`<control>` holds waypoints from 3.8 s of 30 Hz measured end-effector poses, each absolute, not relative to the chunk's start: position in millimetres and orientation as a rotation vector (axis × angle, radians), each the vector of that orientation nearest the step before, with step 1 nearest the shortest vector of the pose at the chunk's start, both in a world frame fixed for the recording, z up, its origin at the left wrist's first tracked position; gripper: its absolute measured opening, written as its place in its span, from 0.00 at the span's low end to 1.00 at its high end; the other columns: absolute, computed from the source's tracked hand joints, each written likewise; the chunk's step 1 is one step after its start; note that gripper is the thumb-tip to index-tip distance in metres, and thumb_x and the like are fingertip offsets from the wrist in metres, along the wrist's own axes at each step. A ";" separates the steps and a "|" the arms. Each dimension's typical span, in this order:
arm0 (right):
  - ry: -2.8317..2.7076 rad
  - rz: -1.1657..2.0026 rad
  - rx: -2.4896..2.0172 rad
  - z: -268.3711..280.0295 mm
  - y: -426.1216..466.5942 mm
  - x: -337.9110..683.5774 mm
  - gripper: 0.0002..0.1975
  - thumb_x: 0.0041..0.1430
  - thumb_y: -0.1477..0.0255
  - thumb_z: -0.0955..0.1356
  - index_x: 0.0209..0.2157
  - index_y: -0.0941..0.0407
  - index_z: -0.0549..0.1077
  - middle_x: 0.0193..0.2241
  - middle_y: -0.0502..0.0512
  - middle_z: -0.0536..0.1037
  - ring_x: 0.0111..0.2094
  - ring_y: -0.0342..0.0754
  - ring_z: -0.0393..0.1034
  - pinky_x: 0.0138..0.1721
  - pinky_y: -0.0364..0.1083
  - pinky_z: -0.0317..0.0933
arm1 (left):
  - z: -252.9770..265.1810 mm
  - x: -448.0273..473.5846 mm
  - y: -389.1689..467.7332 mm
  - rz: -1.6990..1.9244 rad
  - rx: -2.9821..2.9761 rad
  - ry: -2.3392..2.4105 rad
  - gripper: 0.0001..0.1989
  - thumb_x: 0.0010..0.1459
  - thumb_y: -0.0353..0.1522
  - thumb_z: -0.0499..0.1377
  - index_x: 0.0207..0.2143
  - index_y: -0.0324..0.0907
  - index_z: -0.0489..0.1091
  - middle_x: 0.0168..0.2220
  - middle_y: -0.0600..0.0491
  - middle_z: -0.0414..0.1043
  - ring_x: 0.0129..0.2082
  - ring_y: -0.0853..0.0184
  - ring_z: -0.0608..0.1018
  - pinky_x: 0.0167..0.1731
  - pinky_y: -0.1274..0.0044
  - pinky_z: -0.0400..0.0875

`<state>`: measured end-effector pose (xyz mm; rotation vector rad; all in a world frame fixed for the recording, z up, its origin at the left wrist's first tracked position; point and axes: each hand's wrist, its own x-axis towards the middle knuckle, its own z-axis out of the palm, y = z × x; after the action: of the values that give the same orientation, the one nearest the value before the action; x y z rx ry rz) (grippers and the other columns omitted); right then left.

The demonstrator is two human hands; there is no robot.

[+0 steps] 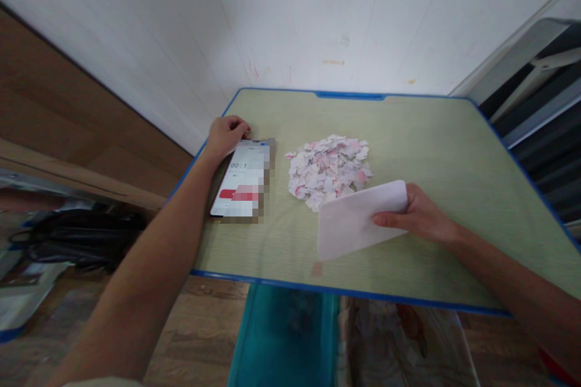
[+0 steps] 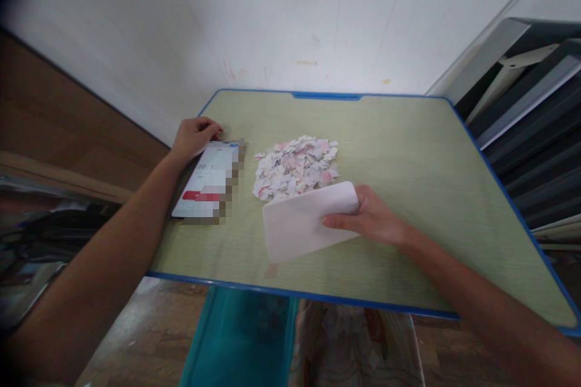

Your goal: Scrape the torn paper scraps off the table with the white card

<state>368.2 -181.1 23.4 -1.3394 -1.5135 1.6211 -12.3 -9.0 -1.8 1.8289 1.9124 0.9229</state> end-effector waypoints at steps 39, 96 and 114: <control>-1.525 1.583 -1.432 29.4 -175.0 381.1 0.15 0.39 0.62 0.80 0.28 0.56 0.80 0.26 0.52 0.82 0.25 0.49 0.75 0.28 0.45 0.71 | 3.6 -7.2 -14.2 0.911 1.809 1.941 0.06 0.52 0.32 0.56 0.24 0.42 0.69 0.21 0.52 0.67 0.24 0.66 0.69 0.25 0.76 0.59; -1.584 1.659 -1.398 26.4 -192.5 357.7 0.17 0.46 0.59 0.77 0.32 0.58 0.81 0.29 0.54 0.83 0.28 0.48 0.75 0.29 0.44 0.69 | 6.0 -4.4 -15.9 0.914 1.813 1.946 0.06 0.52 0.30 0.56 0.24 0.42 0.69 0.22 0.52 0.69 0.25 0.66 0.70 0.26 0.76 0.61; -1.287 1.471 -1.286 17.7 -186.4 366.5 0.13 0.41 0.65 0.80 0.31 0.52 0.82 0.30 0.50 0.84 0.26 0.46 0.77 0.28 0.43 0.72 | 2.6 -6.0 -13.1 0.922 1.783 1.959 0.05 0.51 0.32 0.56 0.25 0.41 0.70 0.21 0.52 0.68 0.25 0.66 0.71 0.27 0.77 0.63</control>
<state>366.5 -186.4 17.7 -1.2856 -1.2868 1.4714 -6.0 -13.1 2.6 1.7829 1.9592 0.9224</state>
